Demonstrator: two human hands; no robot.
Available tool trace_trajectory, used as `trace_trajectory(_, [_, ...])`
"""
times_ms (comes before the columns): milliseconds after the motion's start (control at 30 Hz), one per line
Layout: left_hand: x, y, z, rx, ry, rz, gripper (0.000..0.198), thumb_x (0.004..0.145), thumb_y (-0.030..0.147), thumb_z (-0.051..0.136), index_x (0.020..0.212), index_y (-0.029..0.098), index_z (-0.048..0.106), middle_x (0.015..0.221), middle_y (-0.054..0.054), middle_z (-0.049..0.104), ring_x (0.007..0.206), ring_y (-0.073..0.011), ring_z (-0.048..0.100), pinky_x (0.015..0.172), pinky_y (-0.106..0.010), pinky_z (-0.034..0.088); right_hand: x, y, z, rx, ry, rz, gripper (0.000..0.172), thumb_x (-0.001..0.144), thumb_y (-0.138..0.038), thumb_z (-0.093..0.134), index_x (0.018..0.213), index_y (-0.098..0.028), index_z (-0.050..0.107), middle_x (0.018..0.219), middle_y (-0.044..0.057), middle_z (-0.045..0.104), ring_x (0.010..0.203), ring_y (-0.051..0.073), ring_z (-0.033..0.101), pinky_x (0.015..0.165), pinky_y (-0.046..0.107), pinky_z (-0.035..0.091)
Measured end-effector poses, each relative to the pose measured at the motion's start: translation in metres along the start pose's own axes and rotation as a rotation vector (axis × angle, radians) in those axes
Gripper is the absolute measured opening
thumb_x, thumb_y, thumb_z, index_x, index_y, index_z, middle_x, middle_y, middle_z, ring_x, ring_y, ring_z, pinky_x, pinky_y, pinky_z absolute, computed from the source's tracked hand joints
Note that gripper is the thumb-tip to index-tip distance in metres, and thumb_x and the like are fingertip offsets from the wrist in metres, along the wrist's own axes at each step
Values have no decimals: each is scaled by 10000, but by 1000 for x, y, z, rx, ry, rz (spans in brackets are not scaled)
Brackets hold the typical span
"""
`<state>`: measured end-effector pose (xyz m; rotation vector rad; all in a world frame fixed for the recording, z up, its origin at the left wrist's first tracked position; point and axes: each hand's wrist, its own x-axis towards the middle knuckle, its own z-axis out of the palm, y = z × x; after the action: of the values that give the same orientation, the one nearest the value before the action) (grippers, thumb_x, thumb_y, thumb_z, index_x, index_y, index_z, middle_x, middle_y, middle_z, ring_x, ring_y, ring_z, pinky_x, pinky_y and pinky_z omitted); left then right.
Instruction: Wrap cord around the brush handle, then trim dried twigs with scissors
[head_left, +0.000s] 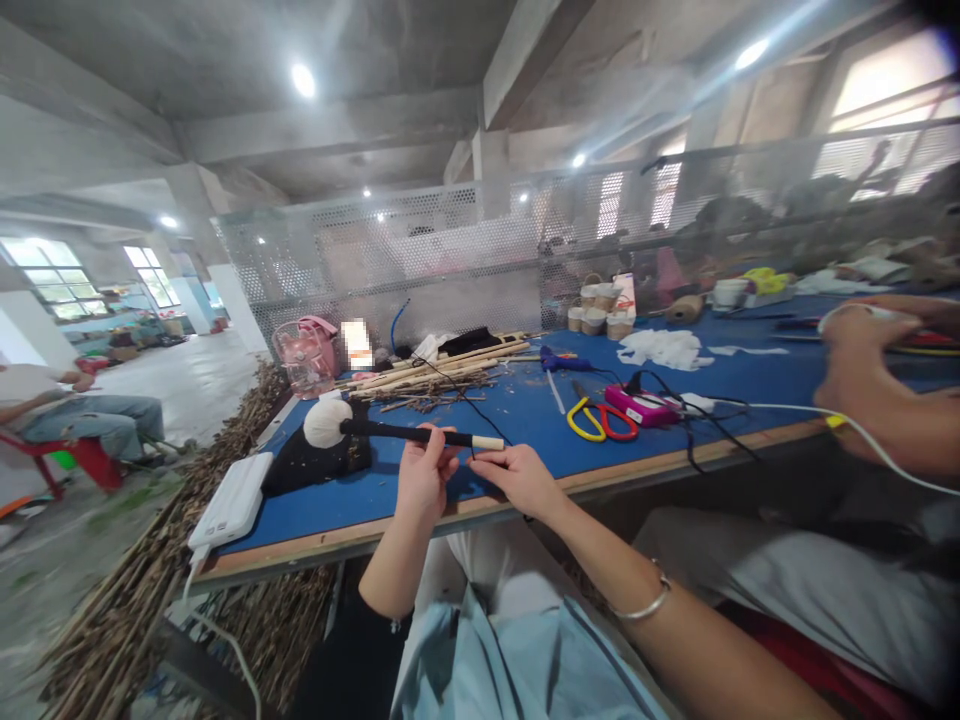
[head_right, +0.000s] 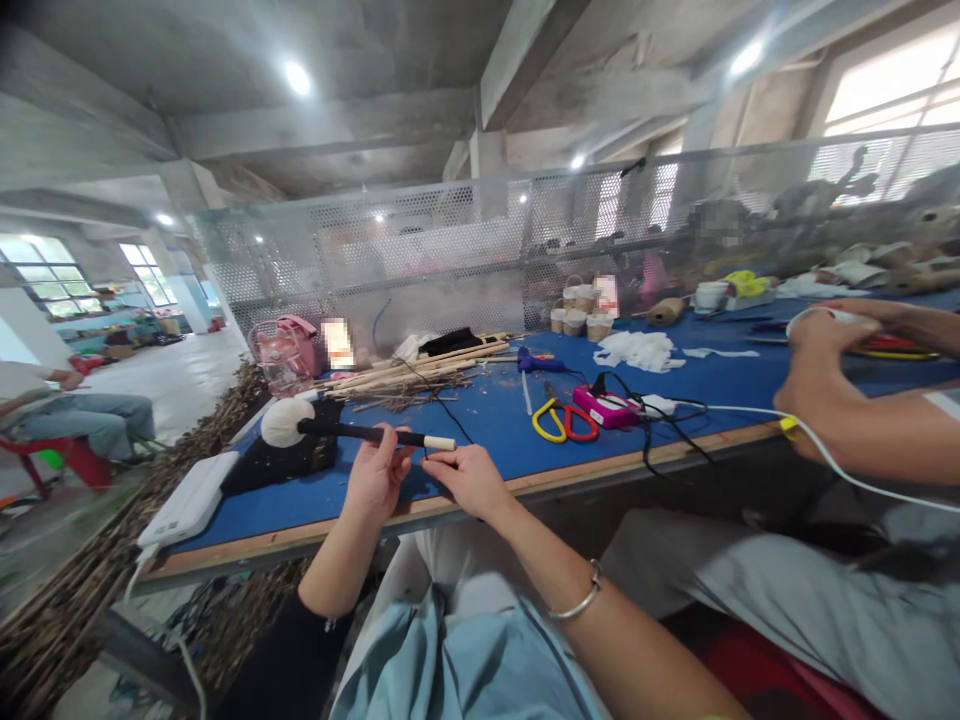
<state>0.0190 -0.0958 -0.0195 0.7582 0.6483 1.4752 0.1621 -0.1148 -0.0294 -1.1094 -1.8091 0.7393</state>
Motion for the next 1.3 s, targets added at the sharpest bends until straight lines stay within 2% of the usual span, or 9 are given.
trace_trajectory(167, [-1, -3, -1, 73, 39, 75, 446, 569, 362, 759, 853, 198, 456, 828, 9, 638, 593, -101, 634, 408, -126, 442, -9, -11, 2, -190, 66, -159, 256, 841, -303, 477, 821, -195, 707, 782, 8, 685, 715, 140, 593, 649, 224, 408])
trace_trajectory(267, [-2, -2, -3, 119, 18, 101, 444, 592, 369, 742, 873, 199, 444, 818, 2, 638, 621, -114, 638, 432, -140, 447, -9, -15, -1, -261, 151, -191, 223, 839, -277, 489, 849, -217, 704, 884, 26, 699, 803, 151, 621, 724, 237, 432])
trace_trajectory(433, [-4, 2, -4, 230, -18, 116, 413, 627, 375, 716, 884, 193, 449, 815, -5, 637, 647, -125, 643, 454, -150, 446, -6, -19, -10, -318, 205, -229, 202, 830, -244, 499, 860, -218, 698, 863, 29, 699, 785, 147, 622, 715, 246, 438])
trace_trajectory(567, [-8, 7, -3, 281, -40, 94, 417, 622, 370, 719, 887, 192, 452, 789, 0, 638, 643, -138, 649, 450, -156, 451, -3, -24, -18, -296, 238, -213, 170, 798, -250, 534, 769, -203, 694, 773, 20, 685, 718, 138, 599, 682, 241, 418])
trace_trajectory(700, [-12, 14, 0, 278, -87, 48, 445, 586, 363, 744, 874, 183, 457, 764, -4, 644, 594, -126, 636, 417, -145, 440, 3, -23, -21, -113, 183, -70, 155, 735, -283, 574, 690, -172, 673, 616, -1, 625, 581, 116, 530, 576, 228, 384])
trace_trajectory(933, [-8, 19, -3, 126, -214, -92, 438, 594, 319, 754, 888, 194, 454, 753, 8, 641, 559, -110, 629, 363, -120, 427, 14, -5, -14, 609, -124, 343, 311, 587, -425, 683, 678, -149, 573, 472, -71, 418, 372, 29, 267, 361, 192, 139])
trace_trajectory(1067, [-2, 11, -3, 9, -163, -129, 442, 586, 327, 761, 878, 201, 454, 759, 14, 639, 548, -95, 625, 370, -108, 440, 12, -3, -5, 752, -70, 386, 345, 537, -399, 722, 723, -148, 573, 434, -108, 312, 353, 16, 160, 357, 203, 62])
trace_trajectory(1200, [3, 5, 3, -39, -84, -65, 431, 573, 316, 767, 845, 206, 452, 796, 21, 633, 600, -101, 639, 373, -98, 435, 7, -5, 5, 558, 46, 273, 330, 648, -432, 652, 778, -129, 636, 407, -99, 301, 371, 30, 195, 381, 198, 140])
trace_trajectory(1300, [4, 3, 6, -9, -35, 9, 410, 572, 312, 763, 821, 199, 457, 833, 15, 630, 636, -107, 645, 387, -102, 440, 3, -4, 8, 237, 169, 95, 314, 749, -421, 558, 795, -142, 694, 504, -27, 537, 467, 90, 429, 467, 217, 311])
